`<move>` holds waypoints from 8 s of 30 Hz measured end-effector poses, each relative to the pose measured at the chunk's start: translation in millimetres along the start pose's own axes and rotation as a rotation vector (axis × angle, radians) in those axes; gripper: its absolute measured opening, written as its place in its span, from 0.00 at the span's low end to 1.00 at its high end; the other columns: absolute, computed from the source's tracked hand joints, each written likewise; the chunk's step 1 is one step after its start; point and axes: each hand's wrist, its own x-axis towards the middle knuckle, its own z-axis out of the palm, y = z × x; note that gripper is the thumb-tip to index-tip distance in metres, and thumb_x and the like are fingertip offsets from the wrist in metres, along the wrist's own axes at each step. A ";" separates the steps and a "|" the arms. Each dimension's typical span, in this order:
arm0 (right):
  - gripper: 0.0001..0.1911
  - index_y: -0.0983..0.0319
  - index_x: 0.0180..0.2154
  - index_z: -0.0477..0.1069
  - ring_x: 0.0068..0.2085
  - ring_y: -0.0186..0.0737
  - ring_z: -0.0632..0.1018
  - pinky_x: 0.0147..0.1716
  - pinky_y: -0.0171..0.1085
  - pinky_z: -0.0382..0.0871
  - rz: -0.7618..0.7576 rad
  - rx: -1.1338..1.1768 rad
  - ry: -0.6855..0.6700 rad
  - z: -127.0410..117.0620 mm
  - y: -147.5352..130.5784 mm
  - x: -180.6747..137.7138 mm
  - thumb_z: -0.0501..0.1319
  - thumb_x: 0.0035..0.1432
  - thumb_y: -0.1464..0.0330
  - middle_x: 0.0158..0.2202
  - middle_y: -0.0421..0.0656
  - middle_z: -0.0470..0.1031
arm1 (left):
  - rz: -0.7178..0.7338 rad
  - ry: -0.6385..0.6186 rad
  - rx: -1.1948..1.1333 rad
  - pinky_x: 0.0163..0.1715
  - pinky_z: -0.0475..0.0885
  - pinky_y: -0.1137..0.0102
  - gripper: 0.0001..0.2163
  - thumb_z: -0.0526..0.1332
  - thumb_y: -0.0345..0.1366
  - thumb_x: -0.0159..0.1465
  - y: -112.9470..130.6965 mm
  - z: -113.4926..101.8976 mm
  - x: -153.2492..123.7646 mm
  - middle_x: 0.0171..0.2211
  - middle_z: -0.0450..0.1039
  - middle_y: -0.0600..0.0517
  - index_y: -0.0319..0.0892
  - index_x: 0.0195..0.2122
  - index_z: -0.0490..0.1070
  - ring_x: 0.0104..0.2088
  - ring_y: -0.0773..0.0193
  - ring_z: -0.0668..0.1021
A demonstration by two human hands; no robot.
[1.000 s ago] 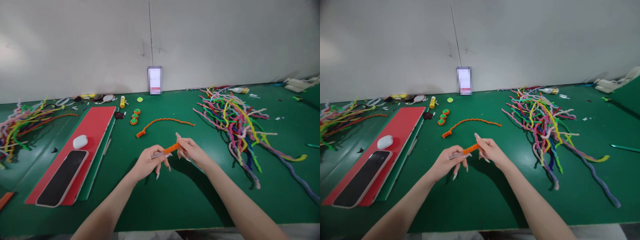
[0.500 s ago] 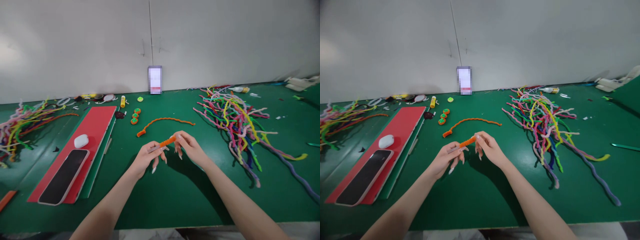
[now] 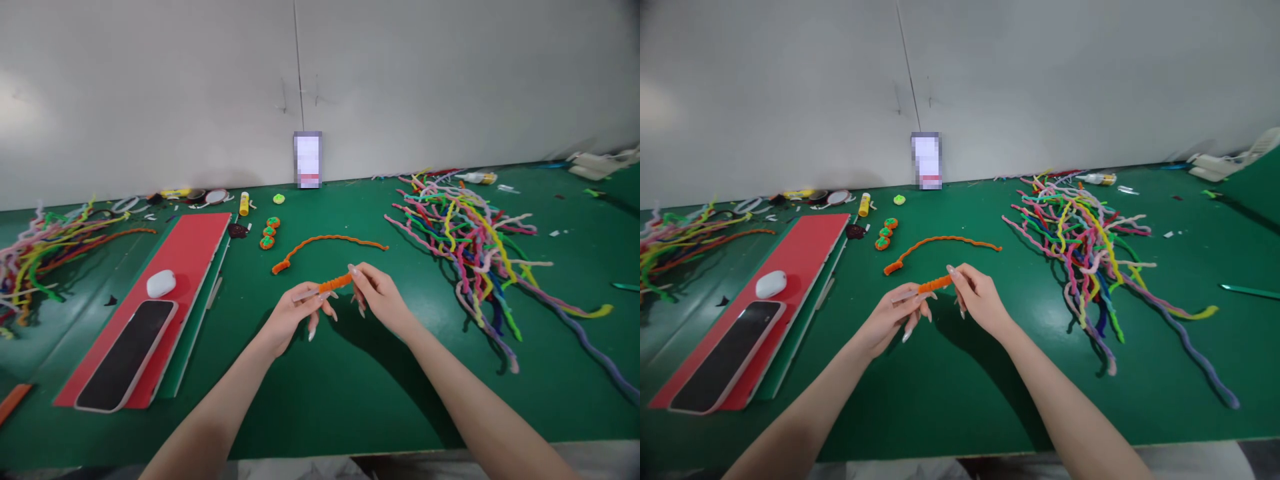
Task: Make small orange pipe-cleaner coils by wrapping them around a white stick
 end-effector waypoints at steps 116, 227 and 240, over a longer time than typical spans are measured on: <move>0.17 0.61 0.29 0.62 0.13 0.27 0.64 0.13 0.29 0.62 0.081 0.121 -0.070 4.9 5.1 3.0 0.53 0.55 0.54 0.16 0.33 0.61 | 0.037 0.106 0.054 0.24 0.67 0.73 0.11 0.60 0.41 0.56 -8.9 -3.6 5.7 0.27 0.74 0.49 0.37 0.31 0.68 0.19 0.70 0.71; 0.23 0.61 0.21 0.59 0.13 0.28 0.64 0.16 0.30 0.61 0.114 0.091 -0.108 0.1 9.7 5.4 0.47 0.56 0.50 0.11 0.33 0.60 | -0.036 -0.032 0.204 0.18 0.62 0.77 0.11 0.56 0.40 0.59 -5.6 -8.9 5.3 0.24 0.71 0.51 0.36 0.32 0.66 0.14 0.74 0.69; 0.17 0.61 0.26 0.60 0.15 0.28 0.65 0.16 0.29 0.63 0.030 0.033 -0.054 -0.5 5.4 4.5 0.51 0.57 0.55 0.16 0.33 0.60 | -0.068 -0.067 0.083 0.19 0.63 0.77 0.13 0.57 0.42 0.59 -6.9 -10.9 5.6 0.27 0.72 0.49 0.35 0.35 0.68 0.17 0.74 0.66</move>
